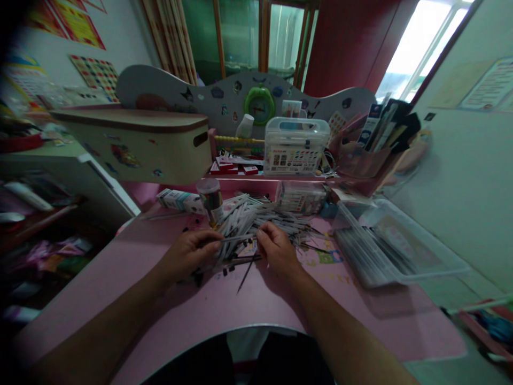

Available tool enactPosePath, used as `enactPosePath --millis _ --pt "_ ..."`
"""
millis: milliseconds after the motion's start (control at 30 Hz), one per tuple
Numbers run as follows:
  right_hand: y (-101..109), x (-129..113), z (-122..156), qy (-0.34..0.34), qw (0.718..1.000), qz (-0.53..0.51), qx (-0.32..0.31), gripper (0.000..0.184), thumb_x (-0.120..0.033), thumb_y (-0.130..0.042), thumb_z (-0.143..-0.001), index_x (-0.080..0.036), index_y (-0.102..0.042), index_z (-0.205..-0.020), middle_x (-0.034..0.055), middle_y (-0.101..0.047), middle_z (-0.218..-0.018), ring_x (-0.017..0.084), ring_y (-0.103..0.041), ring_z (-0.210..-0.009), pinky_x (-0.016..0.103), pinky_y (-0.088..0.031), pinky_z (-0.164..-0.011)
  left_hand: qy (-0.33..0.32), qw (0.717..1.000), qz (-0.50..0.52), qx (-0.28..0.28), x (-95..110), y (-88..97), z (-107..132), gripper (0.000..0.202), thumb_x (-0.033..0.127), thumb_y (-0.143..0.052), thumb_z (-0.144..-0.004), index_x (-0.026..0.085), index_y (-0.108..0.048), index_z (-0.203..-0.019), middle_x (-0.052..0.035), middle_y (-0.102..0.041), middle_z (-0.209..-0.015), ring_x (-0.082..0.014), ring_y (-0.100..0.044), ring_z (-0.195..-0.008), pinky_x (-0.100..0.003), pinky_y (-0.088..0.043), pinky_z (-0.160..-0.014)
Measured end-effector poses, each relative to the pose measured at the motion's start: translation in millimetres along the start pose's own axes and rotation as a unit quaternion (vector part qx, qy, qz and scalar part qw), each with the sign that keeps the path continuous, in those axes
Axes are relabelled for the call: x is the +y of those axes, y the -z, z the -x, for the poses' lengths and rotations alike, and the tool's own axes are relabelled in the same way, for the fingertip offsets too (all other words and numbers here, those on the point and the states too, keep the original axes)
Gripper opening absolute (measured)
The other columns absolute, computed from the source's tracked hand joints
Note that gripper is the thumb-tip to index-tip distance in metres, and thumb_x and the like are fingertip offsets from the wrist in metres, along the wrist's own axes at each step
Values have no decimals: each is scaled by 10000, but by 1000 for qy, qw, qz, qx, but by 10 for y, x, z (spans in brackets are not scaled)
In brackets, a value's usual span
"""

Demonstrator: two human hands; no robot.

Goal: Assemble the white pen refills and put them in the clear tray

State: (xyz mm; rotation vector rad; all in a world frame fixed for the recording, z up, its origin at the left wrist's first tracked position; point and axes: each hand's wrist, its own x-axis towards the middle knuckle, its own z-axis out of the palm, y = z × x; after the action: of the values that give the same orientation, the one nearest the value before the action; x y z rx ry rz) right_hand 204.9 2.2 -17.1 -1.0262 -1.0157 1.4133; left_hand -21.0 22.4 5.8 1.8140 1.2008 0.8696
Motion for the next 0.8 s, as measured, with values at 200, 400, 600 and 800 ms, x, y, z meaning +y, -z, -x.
enactPosePath --millis 200,400,600,800 --pt "-3 -1 2 7 1000 3 0 270 -418 -673 -874 -223 -513 -779 -65 -429 -597 94 -354 -517 212 -245 -463 -85 994 -59 17 16 -1 12 185 272 -621 -833 190 -774 -898 -64 -763 -868 -217 -693 -816 -301 -494 -723" --pt "-47 -36 39 11 1000 9 -1 312 -459 -686 -849 -224 -507 -746 -62 -425 -586 101 -346 -515 228 -256 -470 -132 985 -109 14 23 -5 20 163 227 -618 -836 176 -765 -888 -66 -732 -834 -207 -669 -784 -314 -481 -728" --pt "-34 -67 51 15 999 48 -20 329 -459 -672 -862 -223 -502 -707 -44 -430 -597 111 -354 -524 241 -258 -472 -131 985 -116 -10 28 -13 32 185 243 -597 -861 182 -761 -924 -65 -747 -862 -212 -676 -813 -316 -478 -746" --pt "64 -69 -10 30 995 90 -30 159 -336 -587 -867 -220 -553 -764 -40 -469 -628 118 -398 -540 244 -280 -493 -36 998 48 18 -7 -40 22 178 319 -587 -896 197 -703 -956 -23 -714 -792 -165 -638 -710 -273 -472 -662"
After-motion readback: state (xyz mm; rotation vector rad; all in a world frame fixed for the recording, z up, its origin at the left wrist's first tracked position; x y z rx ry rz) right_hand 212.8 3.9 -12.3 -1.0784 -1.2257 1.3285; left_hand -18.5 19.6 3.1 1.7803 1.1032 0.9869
